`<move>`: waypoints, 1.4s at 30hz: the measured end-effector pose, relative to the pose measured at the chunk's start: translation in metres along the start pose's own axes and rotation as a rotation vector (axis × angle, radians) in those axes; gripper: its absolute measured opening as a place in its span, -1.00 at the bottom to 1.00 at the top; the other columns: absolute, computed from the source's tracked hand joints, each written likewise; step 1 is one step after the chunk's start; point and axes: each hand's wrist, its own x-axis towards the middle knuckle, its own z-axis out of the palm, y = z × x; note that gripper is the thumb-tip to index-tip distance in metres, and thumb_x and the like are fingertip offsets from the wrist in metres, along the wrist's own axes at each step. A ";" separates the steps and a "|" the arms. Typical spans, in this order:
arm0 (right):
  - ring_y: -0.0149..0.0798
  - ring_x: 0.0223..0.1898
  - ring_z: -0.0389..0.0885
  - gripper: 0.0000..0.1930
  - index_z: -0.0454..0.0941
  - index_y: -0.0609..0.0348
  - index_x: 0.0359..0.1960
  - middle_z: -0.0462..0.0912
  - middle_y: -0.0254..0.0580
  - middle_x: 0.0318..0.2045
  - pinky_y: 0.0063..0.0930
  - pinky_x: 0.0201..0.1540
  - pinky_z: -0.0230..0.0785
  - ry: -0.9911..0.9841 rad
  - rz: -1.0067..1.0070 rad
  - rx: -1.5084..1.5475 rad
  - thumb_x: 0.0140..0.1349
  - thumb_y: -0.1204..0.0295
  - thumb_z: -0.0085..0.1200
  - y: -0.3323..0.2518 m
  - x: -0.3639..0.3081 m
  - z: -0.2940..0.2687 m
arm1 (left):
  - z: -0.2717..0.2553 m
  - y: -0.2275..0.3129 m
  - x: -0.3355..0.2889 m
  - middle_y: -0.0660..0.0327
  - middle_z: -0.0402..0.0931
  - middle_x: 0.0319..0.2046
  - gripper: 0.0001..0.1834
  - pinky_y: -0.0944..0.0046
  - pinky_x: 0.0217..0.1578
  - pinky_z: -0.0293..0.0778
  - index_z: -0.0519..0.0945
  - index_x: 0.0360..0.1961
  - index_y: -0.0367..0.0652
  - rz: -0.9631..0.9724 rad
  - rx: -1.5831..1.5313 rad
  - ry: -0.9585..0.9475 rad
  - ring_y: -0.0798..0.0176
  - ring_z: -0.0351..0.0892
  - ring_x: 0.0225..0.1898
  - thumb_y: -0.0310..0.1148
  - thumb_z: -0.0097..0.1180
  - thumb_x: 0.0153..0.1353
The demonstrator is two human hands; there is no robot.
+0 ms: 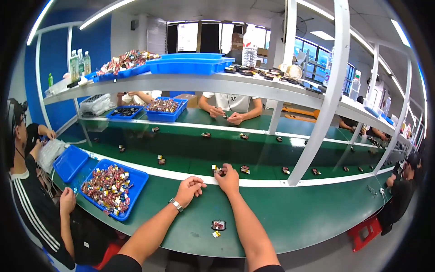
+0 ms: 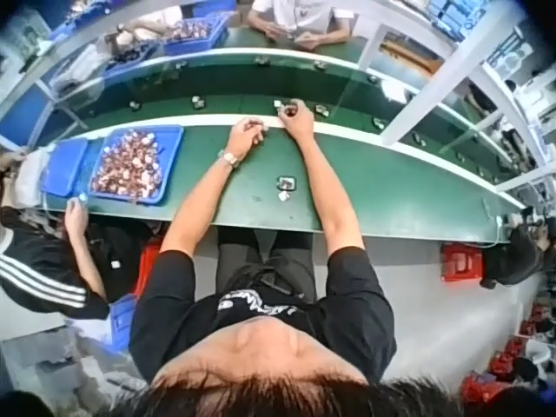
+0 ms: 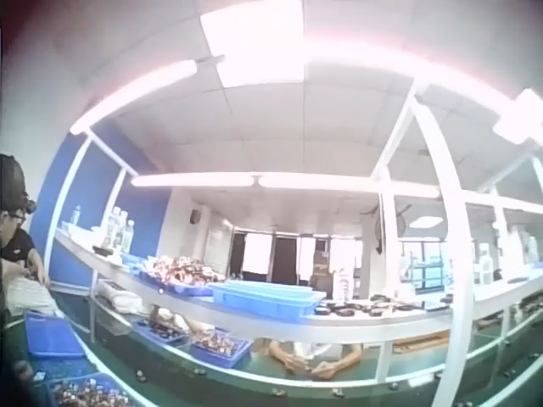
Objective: Sorting and assembling small electronic parts on a factory production line.
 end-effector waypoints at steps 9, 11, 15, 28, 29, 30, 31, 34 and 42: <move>-0.14 0.06 0.53 -0.47 0.47 0.17 0.08 0.62 -0.10 -0.04 -0.33 0.17 0.36 -0.429 -0.377 0.127 0.01 0.44 0.29 -0.064 -0.072 -0.082 | -0.015 0.016 -0.008 0.15 0.59 -0.23 -0.57 0.35 -0.25 0.50 0.50 0.02 -0.34 -0.255 -0.084 -0.399 0.34 0.56 -0.36 -0.16 -0.21 0.49; -0.12 0.08 0.50 -0.47 0.47 0.16 0.10 0.61 -0.10 -0.03 -0.31 0.18 0.35 -0.464 -0.397 0.102 0.02 0.46 0.28 -0.062 -0.073 -0.082 | -0.016 0.021 -0.011 0.15 0.57 -0.19 -0.57 0.35 -0.21 0.50 0.51 0.04 -0.34 -0.332 -0.012 -0.562 0.34 0.57 -0.27 -0.16 -0.20 0.48; -0.07 0.06 0.49 -0.49 0.46 0.13 0.13 0.57 -0.09 -0.02 -0.26 0.17 0.35 -0.539 -0.435 0.038 0.08 0.50 0.24 -0.061 -0.067 -0.081 | -0.011 0.022 -0.013 0.22 0.55 -0.15 -0.53 0.33 -0.19 0.54 0.44 0.21 -0.26 -0.338 -0.115 -0.557 0.37 0.56 -0.20 -0.14 -0.15 0.47; -0.11 -0.26 0.60 -0.74 0.54 0.18 -0.26 0.55 -0.16 -0.29 -0.32 -0.19 0.48 -0.125 -0.305 -0.110 0.02 0.45 0.33 -0.070 -0.083 -0.048 | 0.002 0.019 -0.015 0.09 0.46 0.09 -0.66 0.09 0.13 0.53 0.38 0.16 -0.25 -0.290 -0.235 -0.358 0.21 0.52 0.09 -0.46 -0.02 0.37; -0.11 -0.26 0.60 -0.74 0.54 0.18 -0.26 0.55 -0.16 -0.29 -0.32 -0.19 0.48 -0.123 -0.304 -0.111 0.02 0.45 0.33 -0.066 -0.081 -0.049 | 0.003 0.018 -0.015 0.09 0.46 0.09 -0.66 0.09 0.13 0.53 0.38 0.16 -0.25 -0.291 -0.235 -0.361 0.21 0.52 0.09 -0.46 -0.02 0.37; -0.11 -0.24 0.60 -0.77 0.55 0.16 -0.26 0.55 -0.18 -0.27 -0.30 -0.20 0.49 -0.152 -0.322 -0.108 0.05 0.43 0.29 -0.062 -0.078 -0.048 | 0.004 0.017 -0.015 0.09 0.46 0.08 -0.65 0.09 0.14 0.52 0.37 0.15 -0.24 -0.280 -0.235 -0.354 0.21 0.52 0.09 -0.46 -0.01 0.37; -0.11 -0.23 0.60 -0.80 0.55 0.13 -0.26 0.54 -0.19 -0.24 -0.27 -0.21 0.50 -0.181 -0.338 -0.105 0.09 0.41 0.26 -0.058 -0.076 -0.049 | 0.005 0.017 -0.015 0.09 0.47 0.07 -0.65 0.09 0.14 0.52 0.37 0.15 -0.24 -0.270 -0.235 -0.347 0.21 0.53 0.08 -0.46 0.00 0.36; -0.12 -0.26 0.61 -0.82 0.56 0.10 -0.24 0.54 -0.22 -0.25 -0.28 -0.23 0.52 -0.176 -0.445 -0.105 0.10 0.45 0.22 -0.068 -0.077 -0.054 | 0.002 0.017 -0.016 0.10 0.48 0.04 -0.66 0.08 0.15 0.51 0.37 0.14 -0.23 -0.261 -0.253 -0.320 0.20 0.53 0.08 -0.47 0.01 0.35; -0.15 -0.20 0.58 -0.85 0.56 0.09 -0.29 0.53 -0.27 -0.28 -0.27 -0.22 0.52 -0.246 -0.497 -0.186 0.08 0.49 0.18 -0.060 -0.072 -0.057 | 0.003 0.015 -0.016 0.11 0.51 0.00 -0.66 0.08 0.15 0.51 0.37 0.13 -0.24 -0.282 -0.279 -0.297 0.20 0.55 0.06 -0.52 -0.02 0.35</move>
